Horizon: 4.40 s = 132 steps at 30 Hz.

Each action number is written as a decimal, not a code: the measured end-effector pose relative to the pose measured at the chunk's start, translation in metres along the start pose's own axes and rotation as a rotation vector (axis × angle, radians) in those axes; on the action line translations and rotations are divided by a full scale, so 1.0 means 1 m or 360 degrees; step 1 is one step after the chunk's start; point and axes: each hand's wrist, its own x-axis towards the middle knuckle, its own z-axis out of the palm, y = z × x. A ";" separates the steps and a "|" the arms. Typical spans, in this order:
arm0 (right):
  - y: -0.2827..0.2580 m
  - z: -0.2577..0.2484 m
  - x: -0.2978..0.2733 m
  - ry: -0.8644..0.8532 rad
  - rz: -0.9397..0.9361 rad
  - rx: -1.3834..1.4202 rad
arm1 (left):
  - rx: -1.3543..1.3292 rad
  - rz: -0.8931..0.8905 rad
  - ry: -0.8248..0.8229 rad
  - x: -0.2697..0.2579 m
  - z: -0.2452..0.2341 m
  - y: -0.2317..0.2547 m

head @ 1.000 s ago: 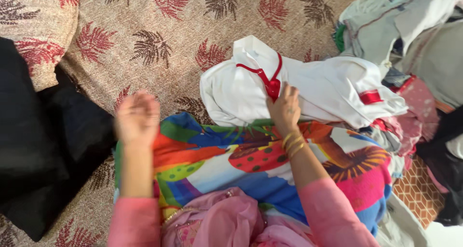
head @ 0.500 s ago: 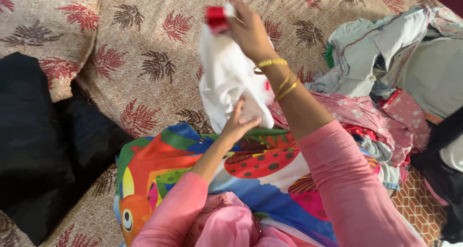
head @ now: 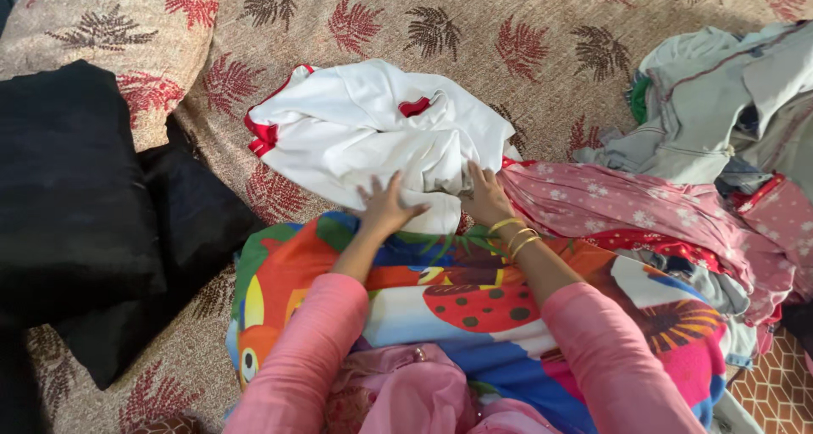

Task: The person folds a white collared shirt, a red garment with white patterns, and a blue floral shirt by hand on a patterned bedspread.

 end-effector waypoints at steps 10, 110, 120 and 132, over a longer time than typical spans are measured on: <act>-0.091 -0.033 0.009 -0.0702 -0.0132 0.0427 | -0.0920 0.0828 0.0385 -0.029 -0.020 0.028; -0.176 -0.117 -0.070 -0.0293 -0.0110 0.2691 | -0.2439 0.0646 -0.0053 -0.173 -0.192 0.143; -0.144 -0.130 -0.071 -0.0201 -0.0036 0.2685 | -0.1842 0.1001 -0.0734 -0.214 -0.182 0.134; -0.151 -0.151 -0.080 -0.0136 -0.0139 0.2745 | -0.1855 0.0960 -0.0626 -0.239 -0.191 0.108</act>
